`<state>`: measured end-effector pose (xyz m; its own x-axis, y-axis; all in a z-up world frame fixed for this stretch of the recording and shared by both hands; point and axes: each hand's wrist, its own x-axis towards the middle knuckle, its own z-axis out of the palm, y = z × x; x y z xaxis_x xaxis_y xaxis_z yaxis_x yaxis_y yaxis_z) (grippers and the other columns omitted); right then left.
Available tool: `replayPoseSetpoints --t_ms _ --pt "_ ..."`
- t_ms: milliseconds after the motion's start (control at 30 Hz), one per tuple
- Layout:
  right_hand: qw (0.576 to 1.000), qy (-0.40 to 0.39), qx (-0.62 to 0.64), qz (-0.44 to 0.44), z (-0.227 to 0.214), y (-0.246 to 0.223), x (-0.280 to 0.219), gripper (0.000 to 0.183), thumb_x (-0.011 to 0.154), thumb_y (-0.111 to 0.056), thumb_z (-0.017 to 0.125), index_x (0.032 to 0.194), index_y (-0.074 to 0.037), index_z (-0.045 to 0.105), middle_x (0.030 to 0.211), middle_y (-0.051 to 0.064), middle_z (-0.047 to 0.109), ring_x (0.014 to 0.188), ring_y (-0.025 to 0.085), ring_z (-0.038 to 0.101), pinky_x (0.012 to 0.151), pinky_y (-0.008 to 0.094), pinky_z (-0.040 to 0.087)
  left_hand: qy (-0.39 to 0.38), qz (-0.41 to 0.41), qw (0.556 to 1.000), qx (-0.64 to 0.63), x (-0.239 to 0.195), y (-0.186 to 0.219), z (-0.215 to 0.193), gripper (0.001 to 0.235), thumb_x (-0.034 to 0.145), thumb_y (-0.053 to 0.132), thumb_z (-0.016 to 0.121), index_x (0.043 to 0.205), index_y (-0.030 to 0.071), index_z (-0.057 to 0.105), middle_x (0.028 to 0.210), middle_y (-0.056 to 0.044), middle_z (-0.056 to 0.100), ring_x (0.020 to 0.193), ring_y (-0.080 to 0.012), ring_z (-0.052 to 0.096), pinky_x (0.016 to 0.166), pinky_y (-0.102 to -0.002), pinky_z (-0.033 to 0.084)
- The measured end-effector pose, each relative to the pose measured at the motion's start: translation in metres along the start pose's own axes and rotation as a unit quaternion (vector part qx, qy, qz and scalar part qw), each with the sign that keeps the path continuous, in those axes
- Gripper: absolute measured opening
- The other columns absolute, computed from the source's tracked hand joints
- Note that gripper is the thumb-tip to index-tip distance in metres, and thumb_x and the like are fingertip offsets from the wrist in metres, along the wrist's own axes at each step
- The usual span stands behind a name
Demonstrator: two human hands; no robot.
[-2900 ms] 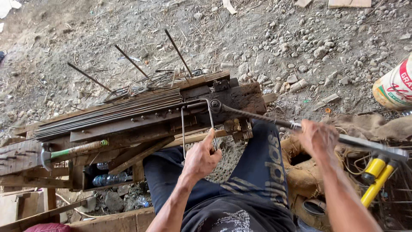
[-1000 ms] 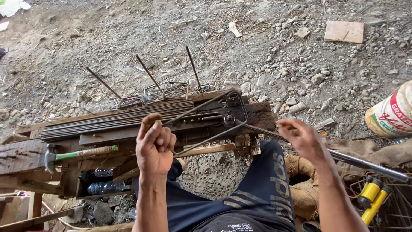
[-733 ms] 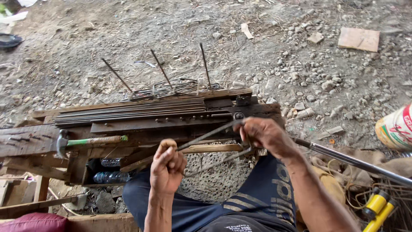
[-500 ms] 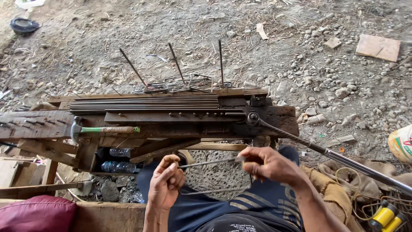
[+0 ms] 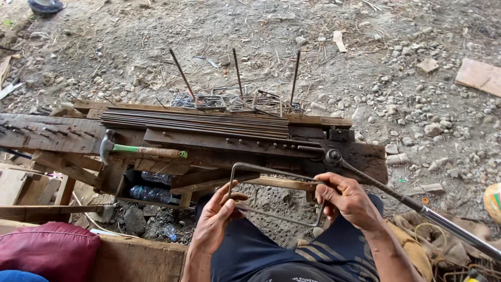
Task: The person sits at a wooden workbench and uses a manual bending machine to shape thin metal rods. They insert rods into the machine, rotate a crank to bend them, and occasionally use a hammer to adjust the pieces. The bent rods are placed on the workbench.
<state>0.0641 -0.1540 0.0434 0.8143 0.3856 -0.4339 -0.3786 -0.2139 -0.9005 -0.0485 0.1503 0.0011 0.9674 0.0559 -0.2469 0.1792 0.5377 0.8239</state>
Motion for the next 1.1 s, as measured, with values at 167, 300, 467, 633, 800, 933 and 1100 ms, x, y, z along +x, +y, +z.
replayPoseSetpoints --t_ms 167,300,467,633,800,933,1100 --pt "0.991 -0.006 0.109 -0.080 0.023 -0.025 0.041 0.022 0.098 -0.019 0.057 0.109 0.000 0.060 0.080 0.012 0.065 0.052 0.019 0.061 0.040 0.030 0.053 0.106 -0.013 0.994 0.016 0.005 -0.021 -0.023 0.041 0.098 0.013 0.055 0.138 0.005 0.054 0.111 -0.015 0.071 0.081 -0.0220 0.069 0.073 -0.030 0.053" --pt "0.973 -0.020 0.217 -0.078 0.061 -0.061 0.086 0.016 0.100 -0.015 0.056 0.108 -0.001 0.054 0.081 0.013 0.061 0.056 0.020 0.056 0.048 0.032 0.051 0.147 -0.007 0.989 0.006 0.008 -0.050 -0.048 0.034 0.098 0.011 0.056 0.131 0.003 0.060 0.100 -0.016 0.072 0.076 -0.0218 0.066 0.070 -0.030 0.050" --pt "0.945 -0.017 0.328 -0.008 0.121 -0.098 0.145 0.021 0.101 -0.011 0.054 0.116 0.002 0.045 0.093 0.020 0.059 0.074 0.029 0.059 0.063 0.039 0.056 0.202 -0.034 0.978 0.049 0.006 -0.062 -0.048 0.031 0.096 0.004 0.057 0.126 0.000 0.062 0.094 -0.016 0.073 0.073 -0.0189 0.064 0.066 -0.026 0.050" --pt "0.916 -0.001 0.400 0.012 0.172 -0.091 0.229 0.013 0.100 -0.005 0.057 0.107 0.000 0.048 0.087 0.019 0.063 0.072 0.031 0.066 0.066 0.039 0.062 0.197 -0.052 0.975 0.091 0.002 -0.110 -0.060 0.033 0.095 0.004 0.057 0.128 0.003 0.063 0.090 -0.009 0.070 0.072 -0.0137 0.063 0.065 -0.022 0.048" --pt "0.901 0.084 0.420 0.071 0.208 -0.076 0.299 0.010 0.099 -0.002 0.060 0.103 0.005 0.056 0.087 0.021 0.064 0.074 0.034 0.070 0.066 0.042 0.066 0.168 -0.053 0.962 0.207 -0.008 -0.110 -0.056 0.035 0.093 0.013 0.059 0.126 0.003 0.066 0.089 -0.004 0.071 0.077 -0.0098 0.066 0.075 -0.023 0.057" --pt "0.932 0.126 0.326 0.100 0.215 -0.084 0.308 0.010 0.100 -0.001 0.061 0.097 0.009 0.063 0.082 0.020 0.066 0.064 0.031 0.069 0.051 0.036 0.064 0.158 -0.084 0.963 0.202 -0.011 -0.101 -0.059 0.038 0.097 0.016 0.055 0.133 0.004 0.060 0.096 -0.004 0.070 0.082 -0.0125 0.066 0.078 -0.026 0.058" --pt "0.963 0.144 0.191 0.127 0.210 -0.103 0.306 0.019 0.102 -0.007 0.061 0.107 0.011 0.066 0.078 0.021 0.067 0.052 0.029 0.068 0.040 0.031 0.061 0.157 -0.110 0.966 0.173 -0.005 -0.084 -0.057 0.037 0.099 0.014 0.054 0.134 0.004 0.059 0.097 -0.005 0.069 0.082 -0.0127 0.065 0.075 -0.026 0.057"
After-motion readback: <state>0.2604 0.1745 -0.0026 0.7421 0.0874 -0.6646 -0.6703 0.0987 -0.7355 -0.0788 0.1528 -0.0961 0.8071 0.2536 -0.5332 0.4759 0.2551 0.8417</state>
